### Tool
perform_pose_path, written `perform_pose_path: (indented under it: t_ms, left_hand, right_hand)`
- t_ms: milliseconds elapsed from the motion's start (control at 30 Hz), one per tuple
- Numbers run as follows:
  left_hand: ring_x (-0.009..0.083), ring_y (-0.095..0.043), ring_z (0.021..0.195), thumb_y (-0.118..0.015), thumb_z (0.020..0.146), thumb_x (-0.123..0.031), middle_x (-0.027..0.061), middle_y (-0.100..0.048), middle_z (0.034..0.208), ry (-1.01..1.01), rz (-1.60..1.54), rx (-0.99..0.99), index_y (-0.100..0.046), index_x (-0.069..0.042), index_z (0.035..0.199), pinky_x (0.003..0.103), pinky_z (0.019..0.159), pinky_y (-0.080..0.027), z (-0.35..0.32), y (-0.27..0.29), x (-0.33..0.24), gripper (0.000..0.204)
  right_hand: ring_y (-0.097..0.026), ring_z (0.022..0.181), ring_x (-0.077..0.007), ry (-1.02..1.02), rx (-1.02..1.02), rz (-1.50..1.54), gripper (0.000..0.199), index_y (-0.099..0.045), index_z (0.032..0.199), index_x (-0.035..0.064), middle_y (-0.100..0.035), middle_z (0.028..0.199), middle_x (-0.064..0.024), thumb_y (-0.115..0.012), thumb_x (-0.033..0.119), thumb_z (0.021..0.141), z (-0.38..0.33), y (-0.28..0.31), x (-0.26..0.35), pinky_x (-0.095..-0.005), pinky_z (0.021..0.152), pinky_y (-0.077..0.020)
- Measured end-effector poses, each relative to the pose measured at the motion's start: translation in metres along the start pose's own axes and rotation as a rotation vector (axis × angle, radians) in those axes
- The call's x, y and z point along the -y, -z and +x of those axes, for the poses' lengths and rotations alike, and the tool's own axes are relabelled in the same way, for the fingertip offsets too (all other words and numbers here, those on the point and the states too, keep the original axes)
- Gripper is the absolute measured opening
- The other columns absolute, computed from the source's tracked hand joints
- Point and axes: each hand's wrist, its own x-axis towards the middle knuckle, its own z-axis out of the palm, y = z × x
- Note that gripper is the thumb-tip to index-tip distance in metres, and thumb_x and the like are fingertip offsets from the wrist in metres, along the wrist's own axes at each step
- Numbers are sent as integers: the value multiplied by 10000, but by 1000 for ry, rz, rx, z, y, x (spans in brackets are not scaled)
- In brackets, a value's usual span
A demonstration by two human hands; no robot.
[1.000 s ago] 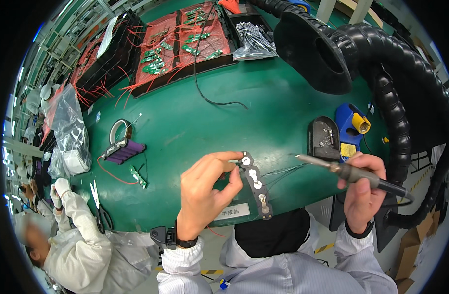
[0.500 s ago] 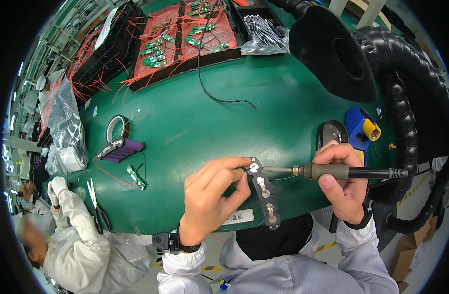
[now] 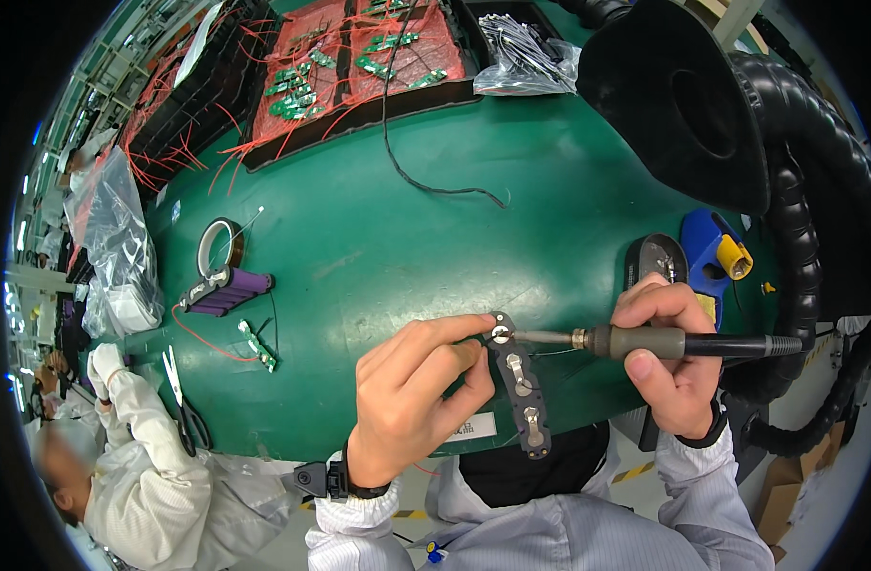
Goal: Soldering wires and connectors to a multi-cell lithium-ion battery pack on an assembly line.
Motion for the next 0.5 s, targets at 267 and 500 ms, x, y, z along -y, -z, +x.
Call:
perform_pose_path:
  t_ms: [267, 500]
  left_hand:
    - [217, -685, 684, -789, 666, 107, 101, -775, 990, -21, -13, -17, -629, -8, 791, 311, 570, -536, 1, -1, 1, 233]
    - [217, -688, 683, -792, 660, 103, 104, -774, 984, -23, -19, -16, -636, -5, 796, 310, 568, -533, 0, -1, 3, 234]
  right_hand:
    - [-605, 844, -180, -5, 5, 15, 305, -624, 1132, -44, -676, 926, -120, -720, 128, 899, -1, 1, -3, -317, 772, -489]
    - [-593, 844, -182, -18, -2, 22, 318, -623, 1131, -45, -671, 924, -121, -722, 146, 897, 0, 2, -6, -322, 764, -478]
